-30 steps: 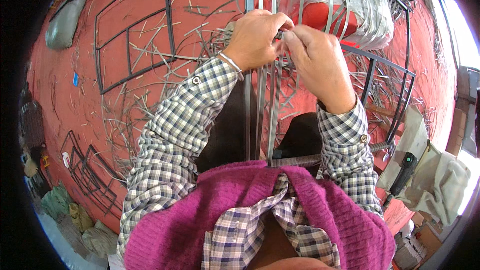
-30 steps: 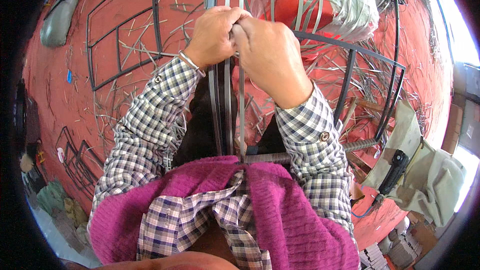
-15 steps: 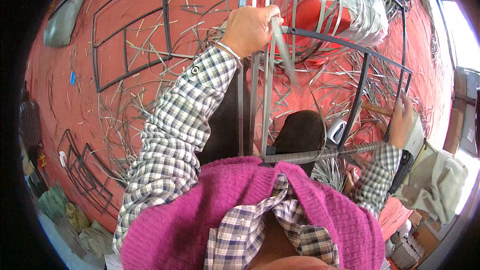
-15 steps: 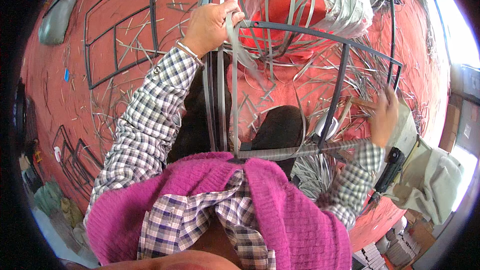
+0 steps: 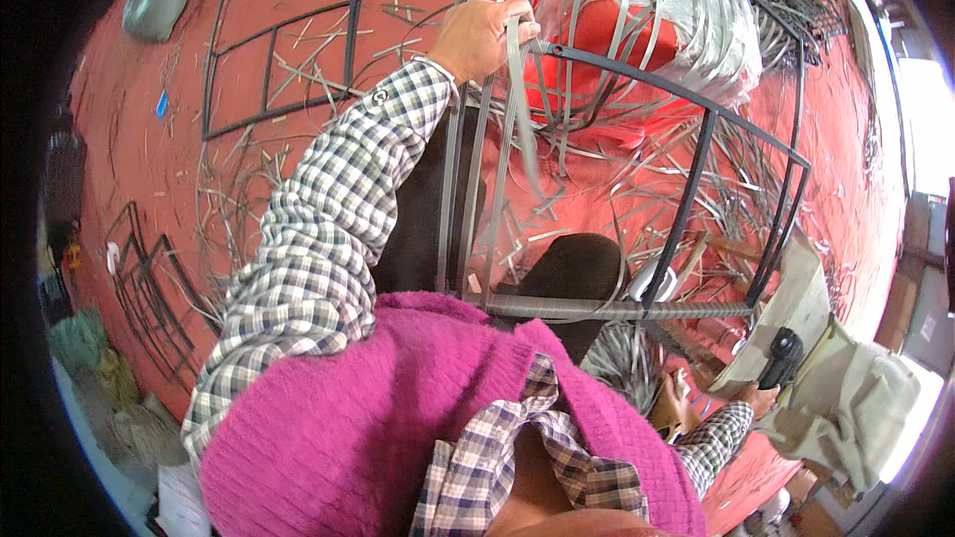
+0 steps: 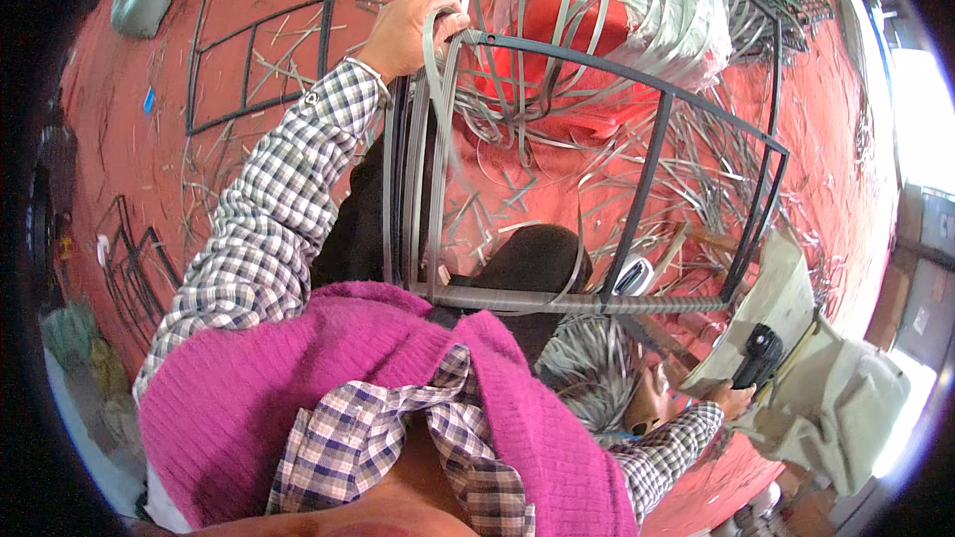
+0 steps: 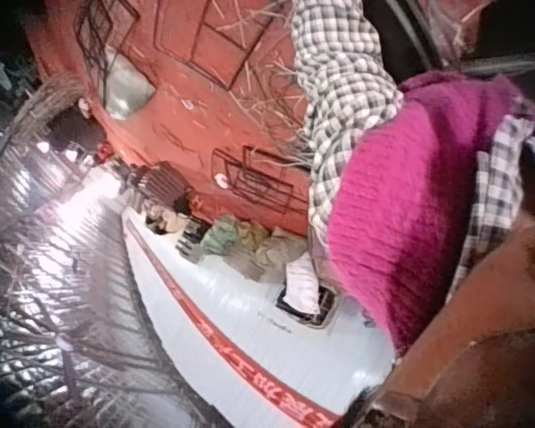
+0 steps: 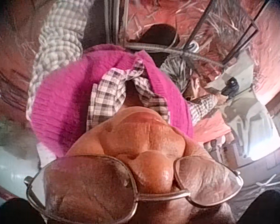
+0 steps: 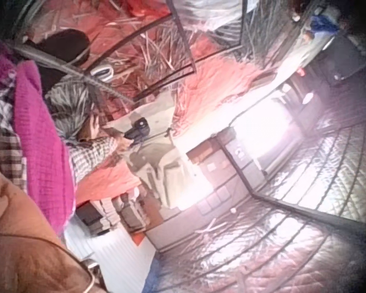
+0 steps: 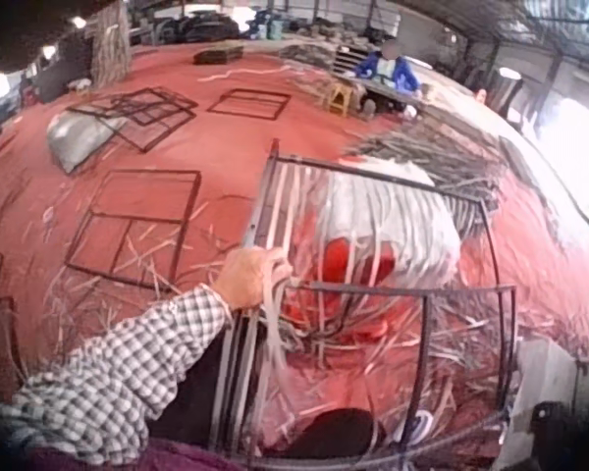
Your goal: The person assembles a metal frame by inserting vertical metal rods into a horizontal frame and securing them with a staple gun. The person repeatedly positions each rod and fastens it in place.
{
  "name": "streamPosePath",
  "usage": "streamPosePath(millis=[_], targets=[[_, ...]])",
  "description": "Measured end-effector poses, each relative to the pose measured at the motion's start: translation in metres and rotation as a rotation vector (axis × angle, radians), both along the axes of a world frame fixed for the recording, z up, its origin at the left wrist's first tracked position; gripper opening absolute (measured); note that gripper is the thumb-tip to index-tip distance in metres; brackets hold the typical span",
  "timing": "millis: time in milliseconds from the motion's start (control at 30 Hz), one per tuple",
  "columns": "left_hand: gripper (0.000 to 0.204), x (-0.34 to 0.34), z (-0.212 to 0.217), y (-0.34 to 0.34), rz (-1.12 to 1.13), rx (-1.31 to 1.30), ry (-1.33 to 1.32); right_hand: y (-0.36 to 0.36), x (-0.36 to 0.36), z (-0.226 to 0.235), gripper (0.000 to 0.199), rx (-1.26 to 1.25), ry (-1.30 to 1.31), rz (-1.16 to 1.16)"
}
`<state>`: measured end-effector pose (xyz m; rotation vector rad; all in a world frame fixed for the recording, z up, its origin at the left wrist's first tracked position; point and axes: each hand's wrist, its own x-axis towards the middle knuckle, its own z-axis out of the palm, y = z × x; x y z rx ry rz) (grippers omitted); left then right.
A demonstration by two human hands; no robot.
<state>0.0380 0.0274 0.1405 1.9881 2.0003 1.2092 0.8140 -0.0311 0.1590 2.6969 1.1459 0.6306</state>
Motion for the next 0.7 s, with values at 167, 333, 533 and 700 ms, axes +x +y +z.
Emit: streamPosePath(millis=[167,333,533,700], targets=[[0.023,-0.003,0.0,0.0,-0.014,-0.037,0.035,0.03,0.01,-0.001,0.061,0.022,0.225,0.062],[0.023,-0.001,0.004,-0.004,-0.013,-0.058,0.026,0.036,-0.002,0.026,0.064,0.111,0.266,0.145],[0.022,0.002,0.001,-0.004,0.0,-0.036,0.018,-0.002,-0.118,0.099,0.022,0.448,1.13,0.464],[0.022,0.002,-0.002,-0.003,0.014,-0.035,0.063,-0.004,-0.275,0.121,0.018,0.167,1.238,0.938]])
